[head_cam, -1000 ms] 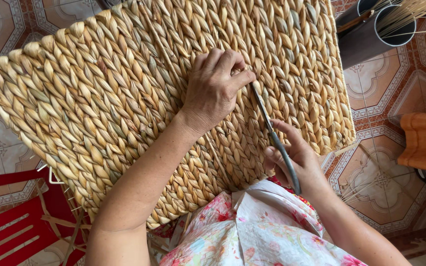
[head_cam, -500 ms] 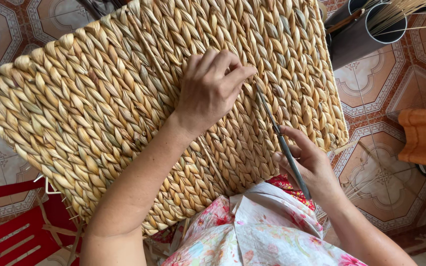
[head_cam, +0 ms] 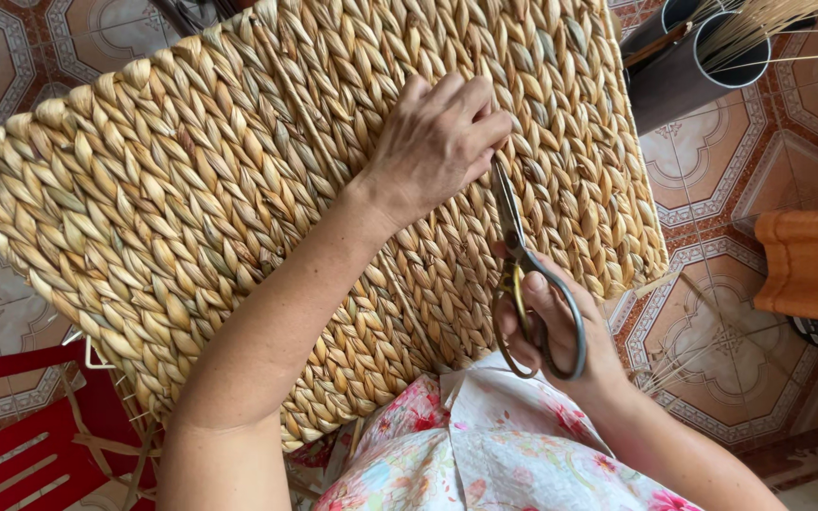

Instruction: The person uses shears to trim excess dried palm fibers from the edges of a woven mat. They systematically cut the protruding strands along the perimeter to create a clean, finished border.

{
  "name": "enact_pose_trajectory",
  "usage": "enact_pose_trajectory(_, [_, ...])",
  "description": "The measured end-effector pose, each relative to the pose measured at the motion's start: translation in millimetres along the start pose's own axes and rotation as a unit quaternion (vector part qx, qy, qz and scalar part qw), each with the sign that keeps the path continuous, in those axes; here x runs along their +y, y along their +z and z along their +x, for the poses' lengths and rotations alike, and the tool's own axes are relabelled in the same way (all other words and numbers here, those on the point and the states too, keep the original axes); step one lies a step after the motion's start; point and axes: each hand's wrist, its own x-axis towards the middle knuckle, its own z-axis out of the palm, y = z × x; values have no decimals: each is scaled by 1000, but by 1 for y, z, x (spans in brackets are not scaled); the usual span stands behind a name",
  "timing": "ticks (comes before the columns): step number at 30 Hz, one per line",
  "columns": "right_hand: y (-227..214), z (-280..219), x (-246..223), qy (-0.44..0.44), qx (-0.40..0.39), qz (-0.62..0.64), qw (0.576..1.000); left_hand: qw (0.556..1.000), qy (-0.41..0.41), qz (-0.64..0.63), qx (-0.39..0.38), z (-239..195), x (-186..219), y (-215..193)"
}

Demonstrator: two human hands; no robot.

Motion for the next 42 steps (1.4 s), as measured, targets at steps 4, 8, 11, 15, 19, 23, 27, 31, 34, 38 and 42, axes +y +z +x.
enact_pose_trajectory(4, [-14,2,-2,31,-11,-28,999,999,-32,5,-38,-18,10,-11])
enact_pose_trajectory(8, [-57,-3,-17,60,27,-183,981,998,-51,-23,-16,-42,35,-37])
enact_pose_trajectory(11, [-84,-9,-25,-90,9,-172,981,988,-72,-56,-124,-56,57,-55])
enact_pose_trajectory(15, [-99,-14,-37,-132,155,-303,931,987,-86,-31,-134,-52,63,-55])
enact_pose_trajectory(19, [-87,-28,-38,-56,219,-488,843,994,-102,-34,-37,-40,62,-52])
enact_pose_trajectory(23, [-71,-37,-40,-38,223,-544,808,988,-52,-142,44,-7,44,-26])
enact_pose_trajectory(27, [-64,-35,-38,-55,225,-580,781,988,-6,-146,50,33,49,11])
enact_pose_trajectory(31, [-63,-35,-35,-102,201,-575,786,994,-3,-109,17,51,50,31])
enact_pose_trajectory(34, [-64,-39,-35,-69,211,-588,778,996,15,-82,-5,53,50,35])
enact_pose_trajectory(38, [-64,-38,-33,-65,204,-588,780,998,33,-58,5,55,50,38])
enact_pose_trajectory(42, [-61,-39,-36,-39,206,-593,778,999,32,-36,-24,60,50,53])
